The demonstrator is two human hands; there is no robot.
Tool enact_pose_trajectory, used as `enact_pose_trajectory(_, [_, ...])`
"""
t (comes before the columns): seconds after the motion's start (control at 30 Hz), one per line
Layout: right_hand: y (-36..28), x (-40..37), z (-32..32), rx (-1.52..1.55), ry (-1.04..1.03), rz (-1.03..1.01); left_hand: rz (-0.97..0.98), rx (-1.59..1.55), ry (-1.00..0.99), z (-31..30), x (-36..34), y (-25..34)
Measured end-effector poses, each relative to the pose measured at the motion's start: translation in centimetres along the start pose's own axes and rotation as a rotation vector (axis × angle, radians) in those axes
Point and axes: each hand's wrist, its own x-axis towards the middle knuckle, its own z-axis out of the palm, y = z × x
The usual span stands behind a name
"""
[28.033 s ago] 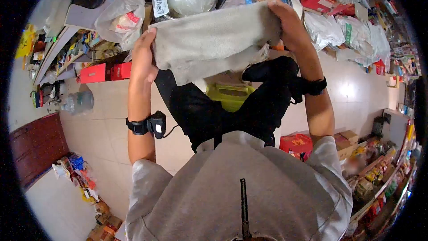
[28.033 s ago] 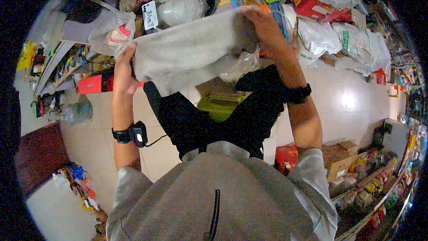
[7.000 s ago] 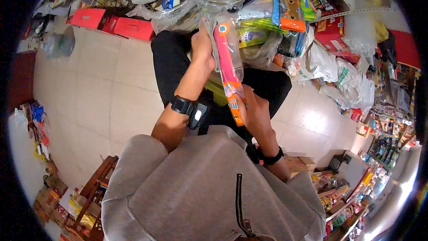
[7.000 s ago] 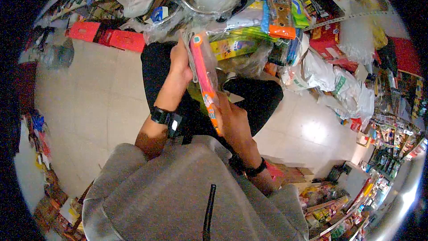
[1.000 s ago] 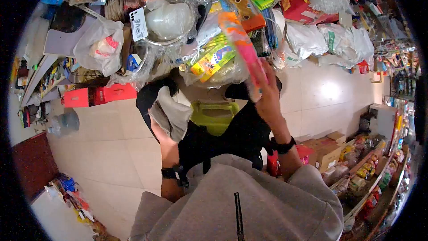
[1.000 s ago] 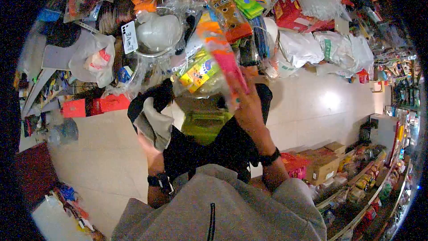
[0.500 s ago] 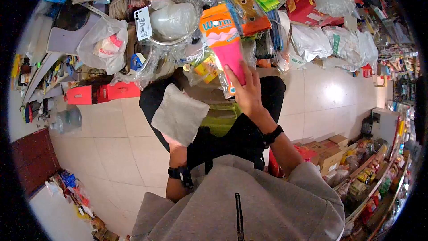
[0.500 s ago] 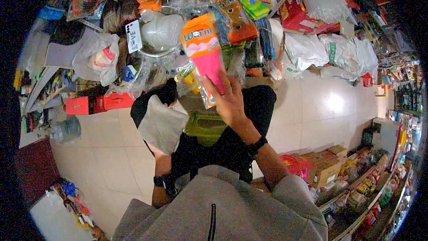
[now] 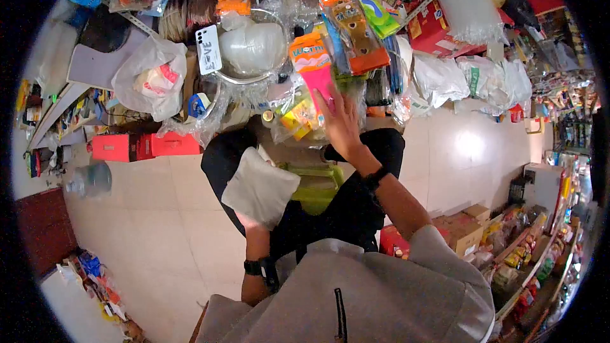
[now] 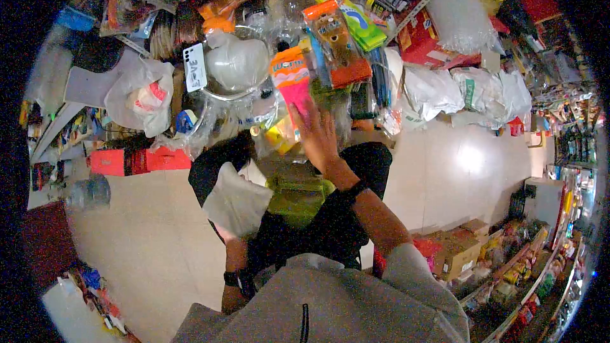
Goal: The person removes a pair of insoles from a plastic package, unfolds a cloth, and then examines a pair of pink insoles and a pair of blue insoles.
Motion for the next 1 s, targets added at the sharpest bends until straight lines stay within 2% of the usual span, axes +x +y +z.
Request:
enact_pose_trajectory(0.1, [1.5, 3.5, 3.2, -0.047, 0.106, 0.022, 0.028, -0.363, 0.027, 2.8, -0.7, -3.1])
enact_pose_trajectory(0.2, [1.7, 5.5, 4.2, -0.065, 0.042, -0.048, 0.019, -0.607, 0.036, 5.7, -2.0, -6.1])
enact_pose_trajectory(0.3, [2.9, 4.9, 7.6, -0.072, 0.005, -0.088, -0.009, -0.586, -0.011, 7.4, -4.5, -9.1])
enact_pose_trajectory(0.33, [2.8, 4.4, 7.4, -0.051, -0.094, -0.053, -0.021, -0.581, -0.033, 7.9, -5.1, -9.8])
enact_pose_trajectory(0.4, [3.0, 3.3, 8.2, -0.039, -0.046, -0.104, -0.028, -0.580, -0.066, 9.1, -4.2, -9.9])
enact_pose_trajectory(0.43, [5.5, 2.7, 12.5, 0.387, 0.000, -0.092, -0.103, -0.162, -0.345, 5.1, -2.3, -5.7])
enact_pose_trajectory(0.47, [3.9, 2.0, 8.6, -0.012, 0.013, -0.192, -0.173, 0.270, -0.588, 0.6, -0.4, -1.1])
enact_pose_trajectory(0.5, [5.1, 0.7, 9.8, 0.325, -0.056, -0.125, -0.218, 0.276, -0.592, 0.3, 0.3, -0.3])
enact_pose_trajectory(0.53, [4.1, 1.2, 6.7, 0.142, -0.141, -0.171, -0.263, 0.282, -0.596, 0.3, 0.0, -0.3])
enact_pose_trajectory(0.57, [5.0, 1.4, 5.8, -0.030, -0.236, -0.275, -0.226, 0.267, -0.560, 1.2, -0.3, -0.6])
enact_pose_trajectory(0.6, [4.3, 2.3, 2.1, 0.098, -0.219, -0.171, -0.019, 0.056, -0.136, 2.7, -0.9, -1.3])
enact_pose_trajectory(0.63, [4.1, 3.9, -1.7, 0.078, -0.191, -0.173, 0.180, -0.156, 0.282, 4.2, -1.3, -2.2])
enact_pose_trajectory(0.67, [4.4, 5.7, -5.4, -0.002, -0.300, -0.167, 0.197, -0.166, 0.298, 5.7, -1.5, -3.1])
enact_pose_trajectory(0.7, [5.1, 7.4, -8.0, -0.075, -0.417, -0.157, -0.074, -0.901, 0.205, 7.2, -1.8, -4.1])
enact_pose_trajectory(0.73, [6.4, 9.2, -9.8, -0.160, -0.283, -0.171, -0.372, -1.619, 0.065, 8.3, -2.1, -4.8])
enact_pose_trajectory(0.77, [7.9, 11.3, -11.4, -0.241, -0.152, -0.183, -0.367, -1.620, 0.063, 8.9, -2.1, -5.4])
enact_pose_trajectory(0.83, [8.8, 15.4, -16.9, -0.097, -0.002, 0.038, 0.003, -0.946, 0.008, 9.3, -1.4, -6.8])
enact_pose_trajectory(0.87, [11.2, 17.9, -18.0, -0.063, 0.077, 0.059, 0.007, -0.945, 0.005, 8.8, -0.9, -7.0])
enact_pose_trajectory(0.93, [16.1, 22.5, -19.1, -0.045, 0.276, 0.072, -0.065, -0.037, -0.549, 7.0, 0.0, -7.0])
enact_pose_trajectory(0.97, [18.1, 24.3, -19.4, -0.059, 0.395, 0.062, -0.061, -0.036, -0.549, 6.5, -0.3, -6.2])
enact_pose_trajectory(1.0, [19.7, 25.9, -19.7, -0.081, 0.433, 0.104, -0.102, -0.709, -0.458, 6.2, -0.9, -4.9])
